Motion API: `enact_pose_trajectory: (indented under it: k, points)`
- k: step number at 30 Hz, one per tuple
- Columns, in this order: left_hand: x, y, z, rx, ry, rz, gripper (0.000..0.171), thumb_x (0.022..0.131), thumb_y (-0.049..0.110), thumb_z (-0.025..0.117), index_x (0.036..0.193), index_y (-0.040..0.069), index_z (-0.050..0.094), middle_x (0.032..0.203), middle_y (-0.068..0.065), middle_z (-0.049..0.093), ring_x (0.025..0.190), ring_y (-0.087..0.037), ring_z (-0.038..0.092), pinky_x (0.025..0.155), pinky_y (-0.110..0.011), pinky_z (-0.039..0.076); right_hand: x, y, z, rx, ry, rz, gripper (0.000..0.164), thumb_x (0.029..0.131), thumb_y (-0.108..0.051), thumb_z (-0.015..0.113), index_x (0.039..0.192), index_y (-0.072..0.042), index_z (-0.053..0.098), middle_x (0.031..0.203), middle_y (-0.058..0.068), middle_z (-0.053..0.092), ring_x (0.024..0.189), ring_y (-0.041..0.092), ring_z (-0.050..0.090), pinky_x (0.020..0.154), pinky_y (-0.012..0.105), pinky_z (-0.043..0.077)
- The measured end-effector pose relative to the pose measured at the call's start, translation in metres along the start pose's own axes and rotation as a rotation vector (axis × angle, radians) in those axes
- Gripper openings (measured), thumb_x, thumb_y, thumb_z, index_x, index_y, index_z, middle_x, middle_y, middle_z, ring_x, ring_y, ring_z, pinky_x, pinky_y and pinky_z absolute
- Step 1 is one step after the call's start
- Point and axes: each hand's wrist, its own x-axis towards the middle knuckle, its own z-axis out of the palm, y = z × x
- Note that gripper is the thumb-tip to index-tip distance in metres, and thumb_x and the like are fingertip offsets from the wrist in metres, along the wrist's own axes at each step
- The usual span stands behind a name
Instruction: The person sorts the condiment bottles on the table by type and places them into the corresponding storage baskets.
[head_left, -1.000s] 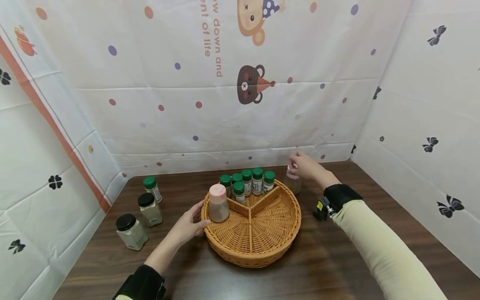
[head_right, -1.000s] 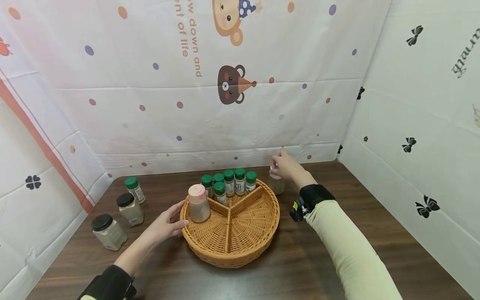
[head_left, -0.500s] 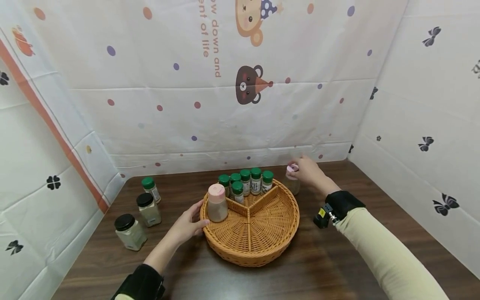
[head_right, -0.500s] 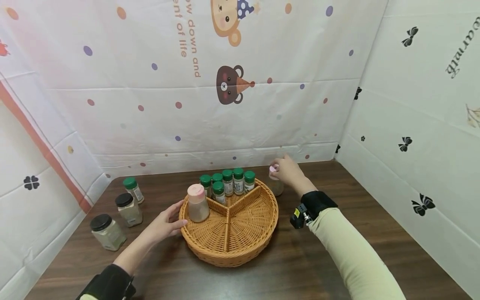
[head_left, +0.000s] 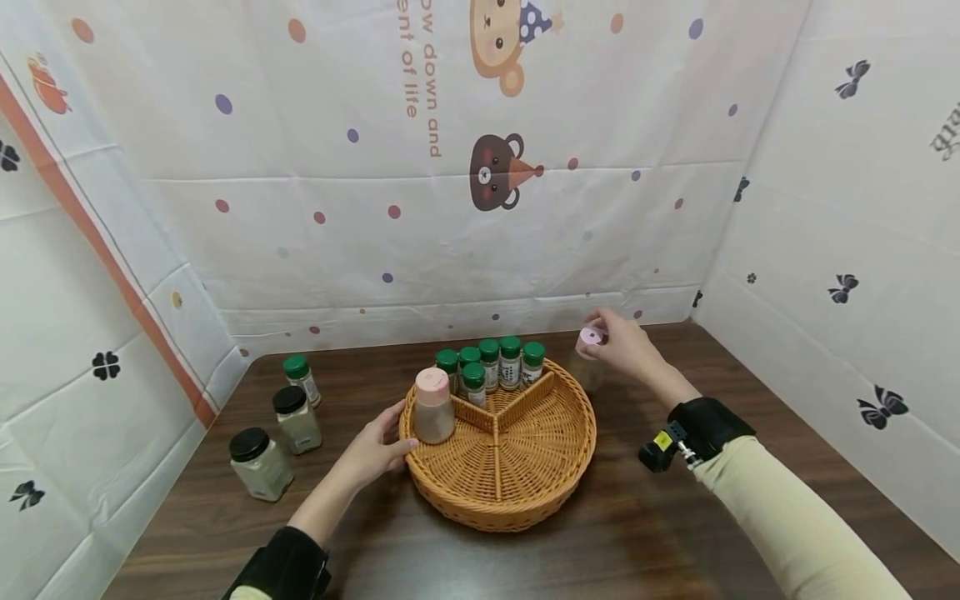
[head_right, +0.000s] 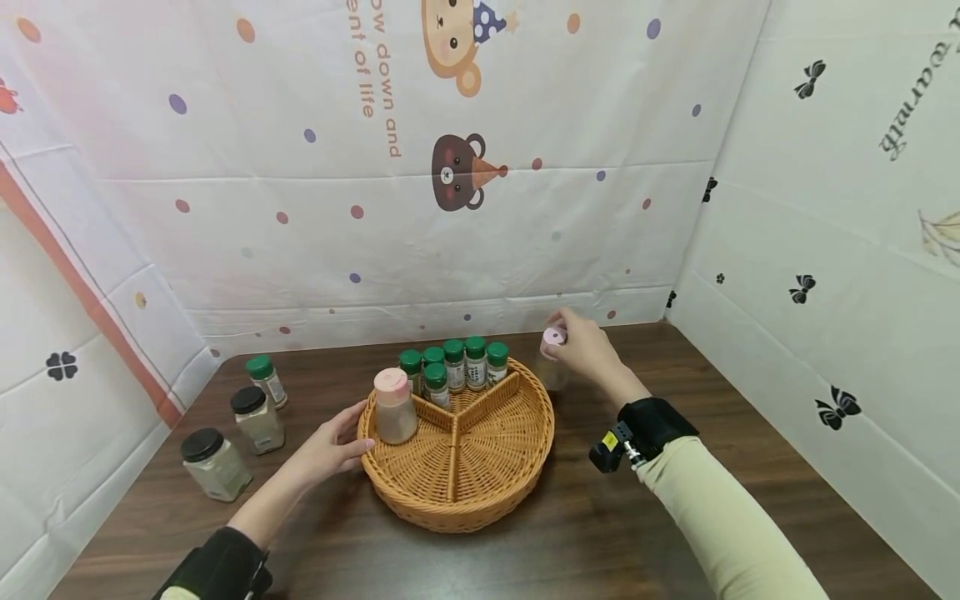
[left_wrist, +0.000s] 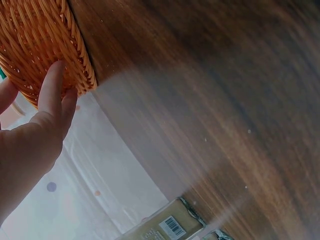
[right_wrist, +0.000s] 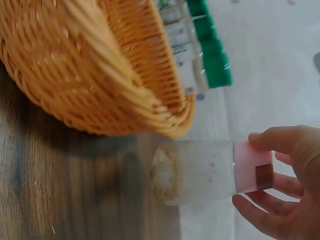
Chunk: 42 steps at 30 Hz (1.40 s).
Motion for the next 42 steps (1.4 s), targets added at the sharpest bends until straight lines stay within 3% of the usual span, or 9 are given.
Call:
enact_pose_trajectory:
  k: [6, 15, 17, 22, 25, 32, 42]
  points:
    - [0.001, 0.000, -0.001, -0.016, -0.002, -0.006, 0.070, 0.099, 0.011, 0.061, 0.158, 0.007, 0.023, 0.161, -0.029, 0.024, 0.142, -0.048, 0.038, 0.093, -0.047, 0.058, -0.013, -0.009, -0.013, 0.010, 0.108, -0.035, 0.041, 0.093, -0.020, 0.069, 0.126, -0.001, 0.055, 0.118, 0.025, 0.066, 0.104, 0.037, 0.065, 0.081, 0.048, 0.053]
    - [-0.001, 0.000, 0.002, -0.033, -0.005, 0.017, 0.069, 0.099, 0.008, 0.059, 0.158, 0.005, 0.023, 0.161, -0.030, 0.022, 0.141, -0.048, 0.039, 0.093, -0.045, 0.059, -0.028, -0.017, -0.023, 0.026, 0.240, -0.103, 0.042, 0.091, -0.020, 0.073, 0.125, 0.000, 0.057, 0.116, 0.022, 0.064, 0.100, 0.034, 0.064, 0.081, 0.048, 0.054]
    - [-0.001, 0.001, 0.002, -0.036, -0.006, 0.019, 0.069, 0.100, 0.008, 0.059, 0.158, 0.005, 0.022, 0.161, -0.030, 0.021, 0.141, -0.048, 0.039, 0.093, -0.045, 0.059, -0.030, -0.021, -0.024, 0.031, 0.279, -0.141, 0.043, 0.091, -0.021, 0.074, 0.125, -0.001, 0.058, 0.115, 0.020, 0.064, 0.098, 0.031, 0.064, 0.079, 0.043, 0.056]
    - [-0.003, 0.003, 0.001, -0.044, -0.007, 0.002, 0.070, 0.100, 0.009, 0.059, 0.159, 0.006, 0.022, 0.161, -0.030, 0.021, 0.142, -0.047, 0.038, 0.094, -0.046, 0.058, -0.037, -0.040, -0.023, 0.082, 0.344, -0.254, 0.041, 0.089, -0.019, 0.076, 0.123, -0.002, 0.062, 0.113, 0.015, 0.065, 0.095, 0.024, 0.063, 0.071, 0.017, 0.054]
    - [-0.003, 0.003, 0.001, -0.048, -0.010, 0.001, 0.070, 0.100, 0.009, 0.059, 0.159, 0.006, 0.022, 0.161, -0.029, 0.021, 0.143, -0.047, 0.037, 0.095, -0.046, 0.058, -0.041, -0.055, -0.021, 0.120, 0.330, -0.303, 0.040, 0.088, -0.018, 0.077, 0.123, -0.004, 0.063, 0.115, 0.014, 0.065, 0.094, 0.022, 0.063, 0.071, 0.013, 0.053]
    - [0.000, 0.000, 0.001, -0.046, -0.001, 0.002, 0.069, 0.100, 0.009, 0.059, 0.158, 0.007, 0.023, 0.161, -0.029, 0.024, 0.143, -0.047, 0.037, 0.094, -0.046, 0.058, -0.051, -0.093, -0.010, 0.175, 0.221, -0.386, 0.039, 0.089, -0.019, 0.076, 0.124, -0.006, 0.062, 0.115, 0.010, 0.066, 0.093, 0.017, 0.064, 0.076, 0.031, 0.059]
    - [0.000, 0.001, 0.002, -0.043, 0.010, -0.009, 0.069, 0.099, 0.009, 0.059, 0.158, 0.007, 0.024, 0.161, -0.027, 0.024, 0.143, -0.046, 0.036, 0.097, -0.047, 0.057, -0.051, -0.128, 0.020, 0.246, 0.077, -0.507, 0.035, 0.089, -0.015, 0.076, 0.122, -0.011, 0.064, 0.117, 0.005, 0.066, 0.097, 0.014, 0.062, 0.078, 0.029, 0.059]
